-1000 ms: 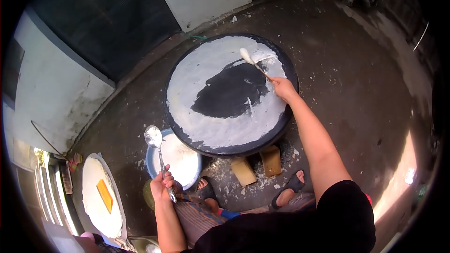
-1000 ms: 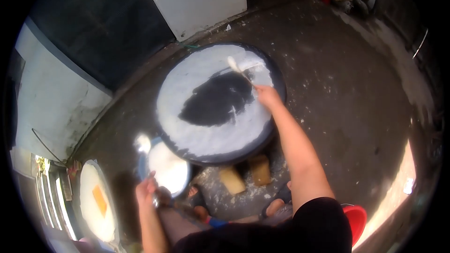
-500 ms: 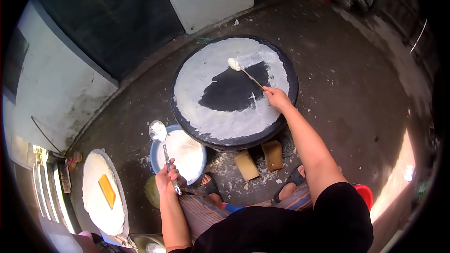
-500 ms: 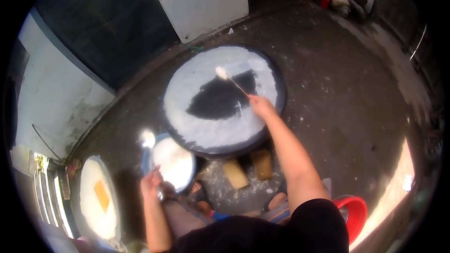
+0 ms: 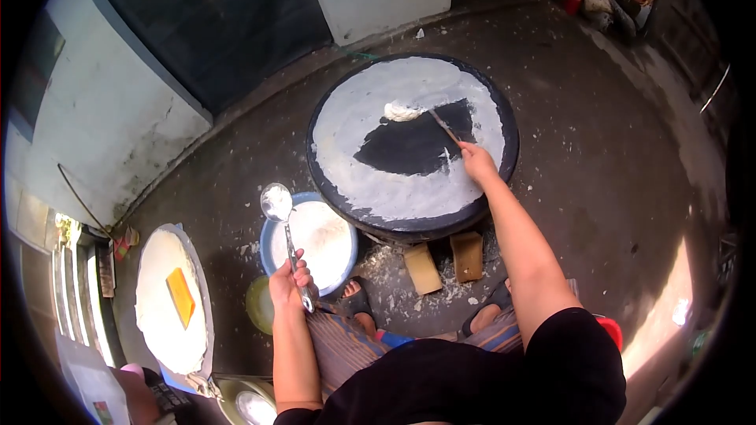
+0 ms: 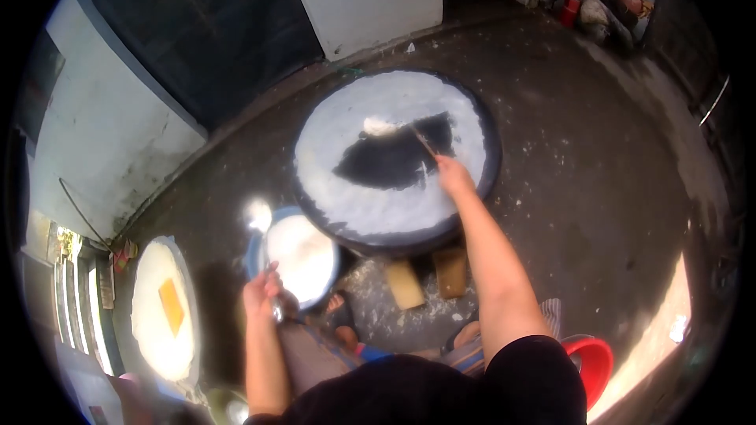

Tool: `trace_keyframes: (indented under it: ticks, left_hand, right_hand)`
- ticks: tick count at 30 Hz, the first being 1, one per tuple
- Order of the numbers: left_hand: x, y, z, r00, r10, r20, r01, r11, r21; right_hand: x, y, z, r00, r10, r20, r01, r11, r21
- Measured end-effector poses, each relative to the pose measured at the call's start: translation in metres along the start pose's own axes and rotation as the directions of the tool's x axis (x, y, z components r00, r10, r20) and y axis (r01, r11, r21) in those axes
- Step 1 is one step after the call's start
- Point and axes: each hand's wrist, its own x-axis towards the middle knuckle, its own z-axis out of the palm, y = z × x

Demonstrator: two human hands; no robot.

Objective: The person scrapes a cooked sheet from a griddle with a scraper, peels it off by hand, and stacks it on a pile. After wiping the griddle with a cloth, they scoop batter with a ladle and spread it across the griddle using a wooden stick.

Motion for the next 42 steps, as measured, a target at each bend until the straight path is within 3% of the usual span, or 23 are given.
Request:
trace_keyframes:
  ticks: [2, 6, 7, 8, 10, 11, 12, 14, 16, 18, 19, 20, 22, 24, 25, 28, 29, 33, 36, 37, 39, 40, 42]
  left_hand:
    - [0.002, 0.001, -0.003, 1.0, -0.012, 0.02, 0.012, 1.0, -0.003]
    - [0.001, 0.002, -0.006, 0.999, -0.039, 0.03, 0.039, 0.999, 0.002]
    - [0.002, 0.003, -0.009, 0.999, -0.032, 0.026, 0.031, 0.999, 0.019]
    - [0.002, 0.002, -0.01, 0.999, -0.029, 0.024, 0.029, 1.0, 0.01]
    - [0.001, 0.002, -0.01, 0.999, -0.017, 0.029, 0.016, 0.999, 0.041]
    - [0.002, 0.003, -0.008, 1.0, -0.016, 0.025, 0.015, 0.999, 0.042]
    - [0.002, 0.002, -0.007, 1.0, -0.019, 0.022, 0.018, 0.999, 0.04]
    - [0.002, 0.003, -0.009, 1.0, -0.019, 0.015, 0.019, 0.999, 0.037]
    - [0.003, 0.004, -0.011, 0.998, -0.046, 0.047, 0.045, 0.999, 0.011]
    - [0.002, 0.004, -0.015, 0.998, -0.042, 0.048, 0.041, 0.999, 0.016]
    - [0.002, 0.005, -0.017, 0.998, -0.037, 0.05, 0.036, 0.999, 0.019]
    - [0.003, 0.006, -0.018, 0.998, -0.034, 0.054, 0.033, 0.999, 0.025]
    - [0.004, 0.008, -0.021, 0.998, -0.029, 0.058, 0.027, 0.999, 0.033]
    - [0.004, 0.008, -0.02, 0.998, -0.023, 0.062, 0.02, 0.999, 0.042]
    - [0.002, 0.008, -0.02, 0.997, -0.025, 0.069, 0.022, 0.999, 0.038]
    - [0.001, 0.008, -0.017, 0.997, -0.038, 0.069, 0.036, 0.999, 0.034]
    - [0.0, 0.007, -0.016, 0.997, -0.046, 0.062, 0.044, 0.999, 0.029]
    - [-0.001, 0.01, -0.019, 0.994, -0.083, 0.078, 0.085, 0.996, -0.031]
    - [0.001, 0.01, -0.024, 0.994, -0.079, 0.071, 0.081, 0.996, -0.029]
    - [0.002, 0.01, -0.026, 0.996, -0.059, 0.06, 0.06, 0.998, -0.012]
    - [0.003, 0.012, -0.025, 0.998, -0.043, 0.051, 0.042, 0.999, 0.009]
    - [0.004, 0.012, -0.025, 0.998, -0.039, 0.048, 0.039, 0.999, -0.001]
    - [0.003, 0.011, -0.023, 0.998, -0.037, 0.04, 0.038, 0.999, -0.009]
  right_hand:
    - [-0.008, -0.014, 0.021, 0.95, -0.251, 0.186, 0.257, 0.966, -0.005]
    - [-0.021, -0.035, -0.021, 0.912, -0.205, 0.355, 0.227, 0.974, -0.023]
    - [-0.027, -0.036, -0.028, 0.951, -0.184, 0.248, 0.208, 0.975, -0.075]
    - [-0.018, -0.023, -0.018, 0.949, -0.189, 0.254, 0.215, 0.974, -0.078]
    - [0.0, 0.012, 0.019, 0.981, -0.184, 0.065, 0.178, 0.98, 0.094]
    - [-0.002, 0.008, 0.029, 0.954, -0.281, 0.102, 0.279, 0.96, 0.037]
    - [-0.006, -0.001, 0.034, 0.954, -0.281, 0.105, 0.279, 0.96, 0.037]
    - [-0.022, -0.025, 0.03, 0.882, -0.355, 0.309, 0.365, 0.931, 0.027]
    - [-0.029, -0.039, 0.006, 0.864, -0.357, 0.355, 0.39, 0.92, -0.025]
    - [-0.025, -0.036, -0.015, 0.769, -0.41, 0.49, 0.503, 0.861, -0.069]
    - [-0.04, -0.057, -0.042, 0.804, -0.275, 0.526, 0.43, 0.881, -0.196]
    - [-0.045, -0.059, -0.047, 0.805, -0.276, 0.525, 0.432, 0.88, -0.198]
    - [-0.064, -0.048, -0.053, 0.873, -0.46, 0.16, 0.487, 0.816, -0.311]
    - [-0.084, -0.035, -0.028, 0.778, -0.615, -0.129, 0.523, 0.748, -0.409]
    - [-0.1, -0.036, -0.017, 0.767, -0.63, -0.123, 0.538, 0.736, -0.411]
    - [-0.136, -0.031, 0.038, 0.569, -0.82, -0.058, 0.745, 0.544, -0.385]
    - [-0.144, -0.028, 0.055, 0.585, -0.811, 0.023, 0.731, 0.514, -0.448]
    - [-0.121, -0.017, 0.055, 0.669, -0.743, 0.038, 0.617, 0.525, -0.586]
    - [-0.103, -0.031, 0.025, 0.881, -0.473, -0.028, 0.391, 0.758, -0.522]
    - [-0.107, -0.031, 0.025, 0.881, -0.472, -0.03, 0.389, 0.759, -0.523]
    - [-0.124, -0.031, 0.03, 0.854, -0.499, -0.145, 0.475, 0.863, -0.173]
    - [-0.138, -0.03, 0.034, 0.788, -0.607, -0.098, 0.585, 0.789, -0.186]
    - [-0.151, -0.029, 0.03, 0.724, -0.687, 0.061, 0.664, 0.672, -0.328]
